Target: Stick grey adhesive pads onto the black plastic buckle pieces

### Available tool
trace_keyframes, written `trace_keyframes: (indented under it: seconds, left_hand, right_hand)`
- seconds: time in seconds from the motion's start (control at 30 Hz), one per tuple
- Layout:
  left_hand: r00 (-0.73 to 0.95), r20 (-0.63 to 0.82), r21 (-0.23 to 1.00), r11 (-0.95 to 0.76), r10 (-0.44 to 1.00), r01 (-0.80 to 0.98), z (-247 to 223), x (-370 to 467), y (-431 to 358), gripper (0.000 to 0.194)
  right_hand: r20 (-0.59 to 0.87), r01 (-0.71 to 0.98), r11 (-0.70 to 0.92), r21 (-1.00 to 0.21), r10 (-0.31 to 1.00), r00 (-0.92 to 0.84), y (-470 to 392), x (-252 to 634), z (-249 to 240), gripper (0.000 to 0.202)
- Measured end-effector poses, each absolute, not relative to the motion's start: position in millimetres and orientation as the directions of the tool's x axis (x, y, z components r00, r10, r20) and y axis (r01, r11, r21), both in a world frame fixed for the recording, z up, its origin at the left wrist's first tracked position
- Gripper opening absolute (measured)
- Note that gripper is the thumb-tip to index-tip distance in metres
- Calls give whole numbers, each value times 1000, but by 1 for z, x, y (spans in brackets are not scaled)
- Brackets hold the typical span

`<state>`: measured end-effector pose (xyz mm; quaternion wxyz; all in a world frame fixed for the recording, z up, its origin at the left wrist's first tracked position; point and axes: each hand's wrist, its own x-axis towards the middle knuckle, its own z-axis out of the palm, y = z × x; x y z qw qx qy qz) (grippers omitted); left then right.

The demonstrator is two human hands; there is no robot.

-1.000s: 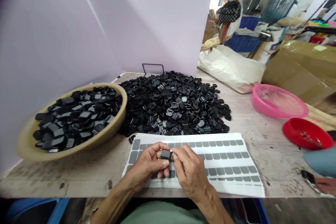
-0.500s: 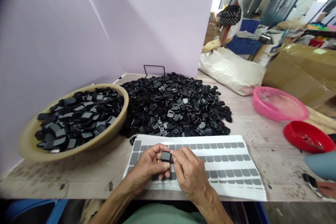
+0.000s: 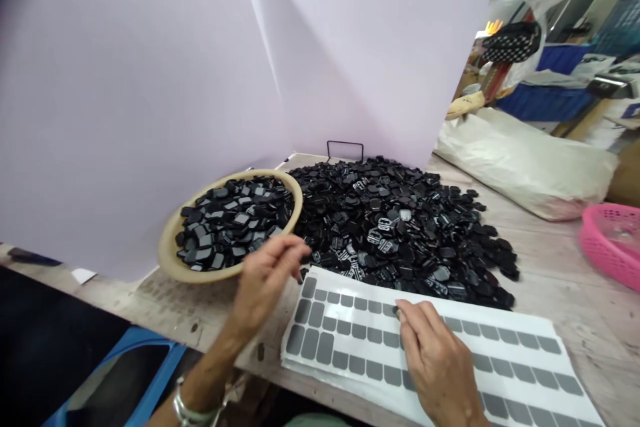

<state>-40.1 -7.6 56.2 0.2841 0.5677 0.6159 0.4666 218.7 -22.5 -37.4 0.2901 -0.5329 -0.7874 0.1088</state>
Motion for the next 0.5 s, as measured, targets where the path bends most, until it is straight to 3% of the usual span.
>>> trace_keyframes:
  seconds: [0.1, 0.17, 0.23, 0.37, 0.5]
  left_hand:
    - [-353, 471, 654, -51, 809, 755, 88, -80, 14, 24]
    - [-294, 645, 457, -46, 705, 888, 94, -94, 23, 29]
    - [-204, 727, 368, -120, 656, 922, 88, -92, 20, 32]
    - [94, 618, 389, -407, 780, 827, 42, -63, -10, 29]
    - [360, 340, 363, -474, 869, 802, -17, -49, -44, 34]
  right_hand:
    - [302, 786, 383, -486, 917, -260, -21, 217, -31, 25]
    - [242, 789, 376, -486, 925, -293, -22, 210, -28, 23]
    - [178, 792, 371, -486, 929, -325, -22, 201, -26, 20]
    - [113, 813, 376, -445, 924, -365, -20, 185, -22, 16]
    - [105, 826, 437, -355, 897, -429, -16, 173, -15, 16]
